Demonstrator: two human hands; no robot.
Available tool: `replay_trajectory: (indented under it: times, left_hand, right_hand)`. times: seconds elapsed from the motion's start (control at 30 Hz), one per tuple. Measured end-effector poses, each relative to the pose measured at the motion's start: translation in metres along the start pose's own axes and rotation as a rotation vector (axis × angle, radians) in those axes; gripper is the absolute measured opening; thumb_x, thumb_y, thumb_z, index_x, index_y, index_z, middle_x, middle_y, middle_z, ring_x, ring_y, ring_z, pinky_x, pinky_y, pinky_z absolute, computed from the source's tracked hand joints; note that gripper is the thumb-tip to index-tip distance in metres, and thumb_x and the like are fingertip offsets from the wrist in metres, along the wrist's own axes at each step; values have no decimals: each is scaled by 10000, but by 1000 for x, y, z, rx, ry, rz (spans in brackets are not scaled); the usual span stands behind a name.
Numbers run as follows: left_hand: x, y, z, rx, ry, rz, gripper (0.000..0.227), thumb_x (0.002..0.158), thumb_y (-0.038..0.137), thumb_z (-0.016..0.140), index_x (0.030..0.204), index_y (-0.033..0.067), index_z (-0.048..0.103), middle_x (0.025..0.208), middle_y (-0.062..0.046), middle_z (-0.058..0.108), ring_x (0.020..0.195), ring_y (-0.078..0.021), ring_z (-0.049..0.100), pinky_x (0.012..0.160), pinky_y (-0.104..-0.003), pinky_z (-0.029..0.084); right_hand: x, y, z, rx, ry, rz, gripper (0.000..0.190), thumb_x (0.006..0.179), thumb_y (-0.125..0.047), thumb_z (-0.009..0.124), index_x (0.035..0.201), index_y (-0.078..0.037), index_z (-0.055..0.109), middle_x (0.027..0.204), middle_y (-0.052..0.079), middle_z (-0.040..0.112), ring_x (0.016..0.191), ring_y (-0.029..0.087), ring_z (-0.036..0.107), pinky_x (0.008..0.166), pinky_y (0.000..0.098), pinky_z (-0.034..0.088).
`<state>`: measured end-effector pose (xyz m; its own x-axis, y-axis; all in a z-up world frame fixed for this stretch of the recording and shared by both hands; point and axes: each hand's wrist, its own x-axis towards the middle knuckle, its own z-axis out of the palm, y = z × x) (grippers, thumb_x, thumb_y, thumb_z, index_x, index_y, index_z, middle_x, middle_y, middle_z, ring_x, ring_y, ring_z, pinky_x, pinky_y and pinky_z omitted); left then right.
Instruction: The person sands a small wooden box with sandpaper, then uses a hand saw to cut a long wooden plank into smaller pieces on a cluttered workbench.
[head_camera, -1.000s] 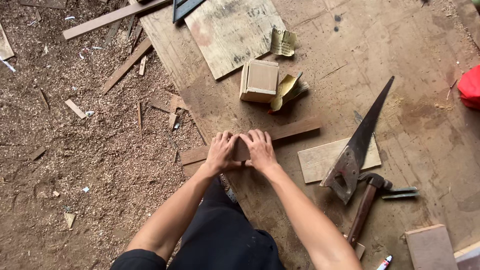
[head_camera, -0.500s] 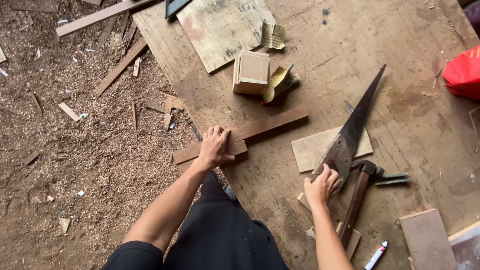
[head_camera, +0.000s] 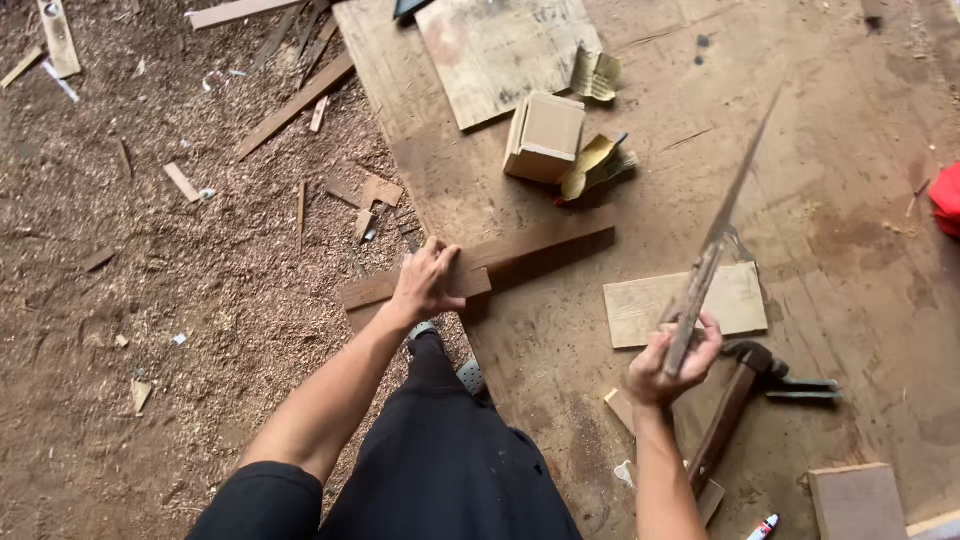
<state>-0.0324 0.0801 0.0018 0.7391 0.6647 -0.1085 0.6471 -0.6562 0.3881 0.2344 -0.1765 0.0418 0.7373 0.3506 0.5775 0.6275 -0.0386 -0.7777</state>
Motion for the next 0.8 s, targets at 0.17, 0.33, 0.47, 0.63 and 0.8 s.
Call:
replay_trajectory:
  times: [0.17, 0.33, 0.47, 0.63, 0.8]
  left_hand:
    - [-4, -31, -18, 25, 6, -55, 1076, 507, 455, 983, 1375, 39, 502, 1233, -168, 527, 1048, -305, 600, 876, -433, 492]
    - [-25, -68, -30, -35, 113, 25, 1044, 486, 448, 972, 1354, 69, 532, 1277, -108, 569, 1094, -297, 604, 921, -439, 461]
    - [-33, -99, -39, -9, 43, -25, 1076, 501, 474, 976, 1385, 65, 518, 1258, -104, 596, 1097, -288, 598, 957, -437, 449]
    - [-25, -135, -43, -7, 51, -51, 1103, 490, 496, 978, 1388, 63, 508, 1295, -118, 609, 1121, -284, 606, 946, -445, 470]
    - [-2, -157, -38, 20, -88, -56, 1177, 499, 568, 961, 1442, 63, 469, 1302, -116, 608, 1103, -254, 603, 920, -403, 489]
  right_hand:
    - [14, -71, 35, 339, -202, -15, 244, 1079, -295, 546, 992, -67, 544, 709, 17, 594, 619, 105, 611, 589, 319, 530]
    - [-26, -89, 78, 359, -467, 98, 505, 1082, -405, 425, 765, -71, 634, 595, -12, 570, 424, 67, 539, 391, 245, 401]
    - [-46, -131, 97, 197, -756, 139, 375, 1028, -292, 493, 781, -49, 634, 541, -12, 560, 392, 75, 550, 352, 253, 416]
    - [-35, -179, 115, 266, -889, 239, 340, 1032, -225, 544, 746, -55, 613, 572, -6, 589, 459, 84, 592, 408, 255, 468]
    - [-31, -191, 145, 207, -963, 340, 319, 990, -207, 564, 719, -52, 631, 533, 14, 573, 418, 98, 560, 373, 268, 440]
